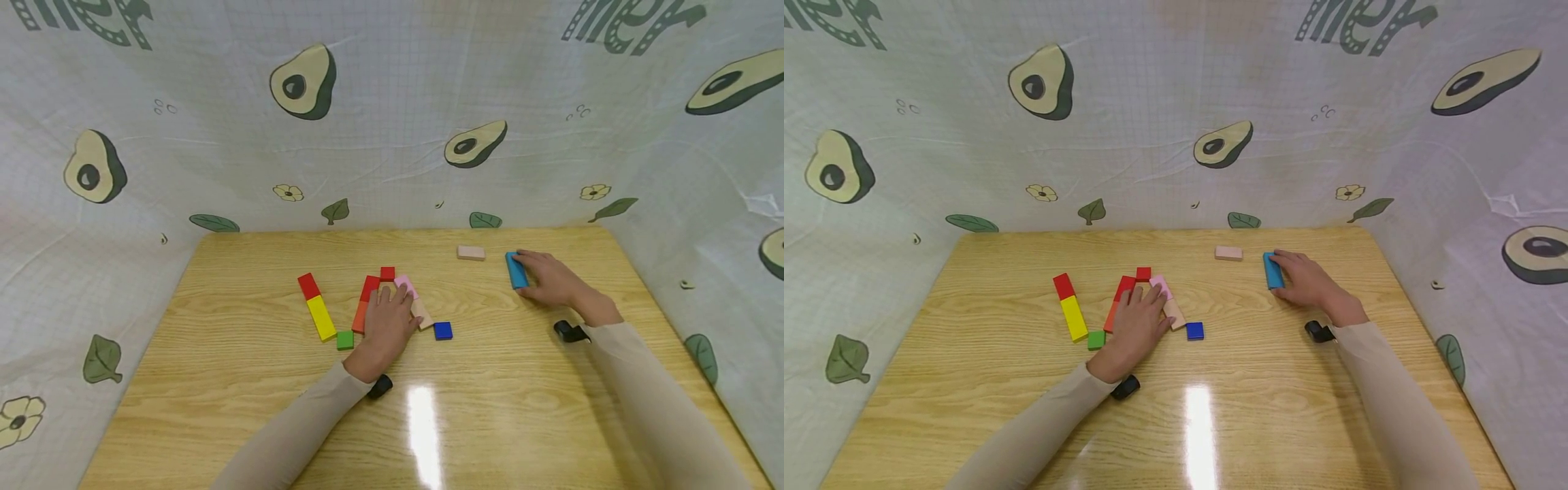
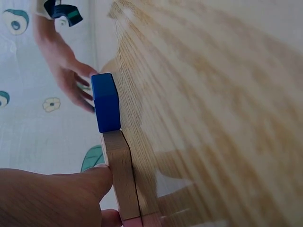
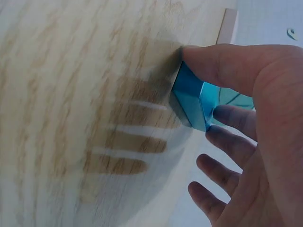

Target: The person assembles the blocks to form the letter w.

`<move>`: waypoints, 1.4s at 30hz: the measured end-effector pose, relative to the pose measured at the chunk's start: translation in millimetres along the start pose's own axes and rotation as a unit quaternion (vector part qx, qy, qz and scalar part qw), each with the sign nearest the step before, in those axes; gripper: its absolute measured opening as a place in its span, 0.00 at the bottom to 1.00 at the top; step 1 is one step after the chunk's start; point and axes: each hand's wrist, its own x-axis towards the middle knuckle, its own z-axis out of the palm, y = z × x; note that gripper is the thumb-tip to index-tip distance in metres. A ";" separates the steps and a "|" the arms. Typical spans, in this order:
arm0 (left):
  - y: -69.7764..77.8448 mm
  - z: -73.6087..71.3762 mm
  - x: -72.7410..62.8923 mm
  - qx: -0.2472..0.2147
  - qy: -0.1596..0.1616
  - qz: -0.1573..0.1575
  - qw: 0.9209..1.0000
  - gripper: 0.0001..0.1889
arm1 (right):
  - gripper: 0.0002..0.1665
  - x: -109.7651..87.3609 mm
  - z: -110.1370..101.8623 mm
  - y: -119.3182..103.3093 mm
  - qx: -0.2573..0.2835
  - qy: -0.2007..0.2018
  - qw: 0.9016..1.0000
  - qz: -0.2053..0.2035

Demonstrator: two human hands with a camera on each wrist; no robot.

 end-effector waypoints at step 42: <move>0.9 0.9 -2.4 0.002 0.017 -0.002 1.000 0.30 | 0.47 -6.9 24.8 -82.9 -0.014 0.092 0.995 -0.027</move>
